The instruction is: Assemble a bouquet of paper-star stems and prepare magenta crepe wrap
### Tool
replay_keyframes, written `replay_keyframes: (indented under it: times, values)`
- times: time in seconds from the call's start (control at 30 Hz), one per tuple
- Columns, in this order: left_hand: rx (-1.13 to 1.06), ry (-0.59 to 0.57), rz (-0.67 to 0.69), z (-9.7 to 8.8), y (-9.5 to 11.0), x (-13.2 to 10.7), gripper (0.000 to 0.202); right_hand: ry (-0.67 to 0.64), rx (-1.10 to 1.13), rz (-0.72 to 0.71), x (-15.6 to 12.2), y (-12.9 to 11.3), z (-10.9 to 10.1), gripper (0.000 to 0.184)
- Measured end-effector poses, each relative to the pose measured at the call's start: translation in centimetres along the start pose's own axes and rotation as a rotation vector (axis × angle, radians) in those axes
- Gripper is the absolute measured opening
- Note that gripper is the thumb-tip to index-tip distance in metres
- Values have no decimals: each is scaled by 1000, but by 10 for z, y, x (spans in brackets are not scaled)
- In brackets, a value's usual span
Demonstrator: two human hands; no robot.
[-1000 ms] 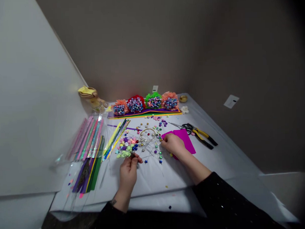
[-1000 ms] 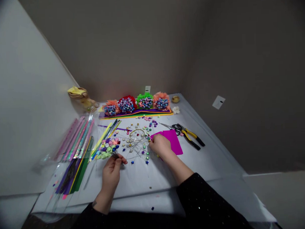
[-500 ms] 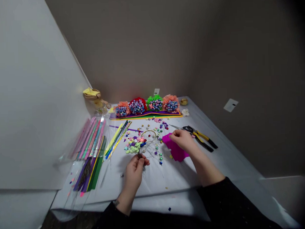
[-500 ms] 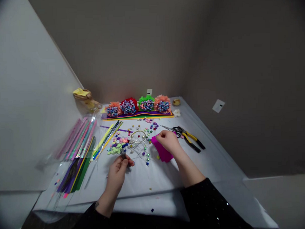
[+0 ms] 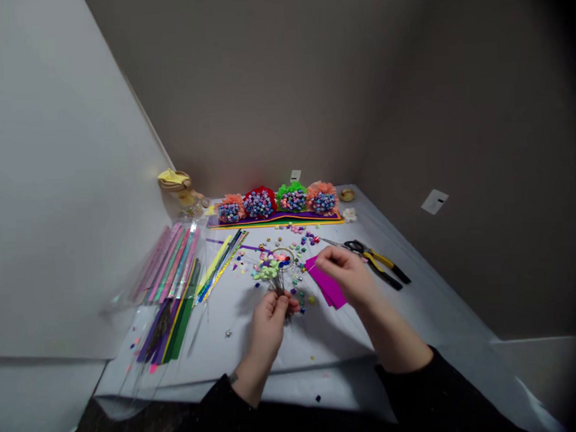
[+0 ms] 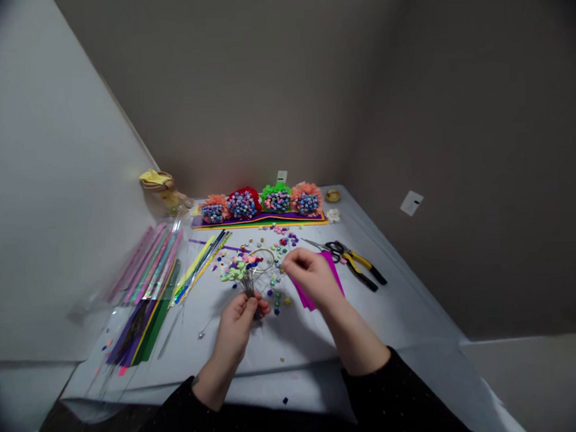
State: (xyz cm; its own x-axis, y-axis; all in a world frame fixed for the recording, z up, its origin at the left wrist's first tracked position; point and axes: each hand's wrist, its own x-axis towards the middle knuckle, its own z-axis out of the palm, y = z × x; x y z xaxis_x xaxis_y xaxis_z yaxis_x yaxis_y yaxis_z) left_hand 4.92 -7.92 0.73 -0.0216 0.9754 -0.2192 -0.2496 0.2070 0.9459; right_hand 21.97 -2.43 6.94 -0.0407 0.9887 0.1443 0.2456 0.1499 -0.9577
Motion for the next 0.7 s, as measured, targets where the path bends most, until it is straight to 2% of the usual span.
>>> replay_keyframes:
  times: [0.07, 0.23, 0.47, 0.7]
  values:
    - [45, -52, 28, 4, 2, -1, 32, -117, 48, -67, -15, -2, 15, 18]
    - [59, -142, 30, 11, 2, -5, 28, -6, 52, -124, -36, 9, 42, 18]
    - [55, -159, 19, 15, 6, -10, 29, 40, -24, -249, -39, 12, 42, 14]
    - [177, -165, 44, 12, 2, -11, 23, 55, -61, -241, -40, 17, 45, 13]
